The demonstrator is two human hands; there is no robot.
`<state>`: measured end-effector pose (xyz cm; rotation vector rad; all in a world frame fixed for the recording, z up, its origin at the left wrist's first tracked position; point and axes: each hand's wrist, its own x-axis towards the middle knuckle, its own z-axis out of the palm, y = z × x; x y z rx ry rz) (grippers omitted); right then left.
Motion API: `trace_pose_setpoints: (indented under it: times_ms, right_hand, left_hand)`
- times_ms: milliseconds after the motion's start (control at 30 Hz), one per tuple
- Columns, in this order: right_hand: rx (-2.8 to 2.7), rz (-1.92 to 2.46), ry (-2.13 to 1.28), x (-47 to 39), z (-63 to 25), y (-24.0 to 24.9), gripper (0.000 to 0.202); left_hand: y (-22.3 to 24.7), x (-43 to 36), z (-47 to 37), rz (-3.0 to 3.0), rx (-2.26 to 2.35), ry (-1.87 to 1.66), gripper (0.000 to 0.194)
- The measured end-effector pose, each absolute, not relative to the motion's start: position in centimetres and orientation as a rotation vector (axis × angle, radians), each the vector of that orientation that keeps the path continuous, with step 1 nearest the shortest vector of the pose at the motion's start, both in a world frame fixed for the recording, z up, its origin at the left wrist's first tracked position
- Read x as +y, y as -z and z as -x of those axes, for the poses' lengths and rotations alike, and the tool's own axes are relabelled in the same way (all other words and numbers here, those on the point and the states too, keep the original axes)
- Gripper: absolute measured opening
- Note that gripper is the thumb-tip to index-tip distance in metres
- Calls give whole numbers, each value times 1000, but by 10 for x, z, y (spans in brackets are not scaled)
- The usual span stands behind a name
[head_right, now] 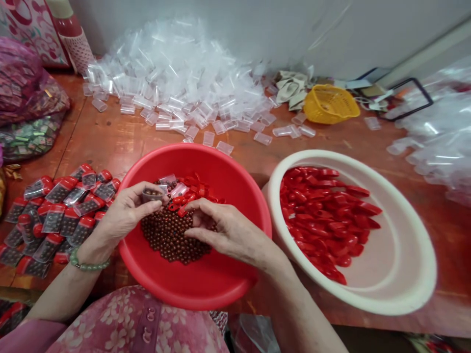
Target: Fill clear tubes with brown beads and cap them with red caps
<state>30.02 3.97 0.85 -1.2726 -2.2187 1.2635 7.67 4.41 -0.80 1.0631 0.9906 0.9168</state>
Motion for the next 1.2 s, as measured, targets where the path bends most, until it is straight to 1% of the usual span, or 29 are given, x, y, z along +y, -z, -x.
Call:
trace_pose_setpoints:
  times_ms: [100, 200, 267, 433, 567, 700, 800, 1033, 1200]
  right_hand:
    - [-2485, 1478, -885, 63, -299, 7, 13]
    - [-2780, 1580, -548, 89, -286, 23, 18]
    - [-2938, 1545, -487, 101, -276, 31, 23]
    - [-3075, 1404, -598, 105, -265, 36, 25]
    - [-3055, 1366, -725, 100, -263, 40, 32]
    - [-2990, 1333, -805, 102, -264, 48, 23]
    - [-2972, 1323, -824, 102, -268, 52, 21]
    - [-2871, 1312, -890, 89, -261, 60, 39]
    - [-2704, 1374, -966, 92, -267, 53, 35]
  left_hand:
    - [6, 45, -75, -1011, 968, -977, 16]
    - [5, 46, -75, -1028, 979, -991, 16]
    - [5, 46, -75, -1043, 983, -980, 16]
    - [5, 47, -75, -1046, 964, -980, 16]
    - [6, 48, -74, -1025, 923, -968, 17]
    - [7, 47, -74, -1026, 911, -977, 15]
    - [6, 47, -74, -1046, 899, -981, 15]
    - [7, 45, -73, -1074, 905, -999, 13]
    - [12, 46, -74, -1046, 866, -1011, 12]
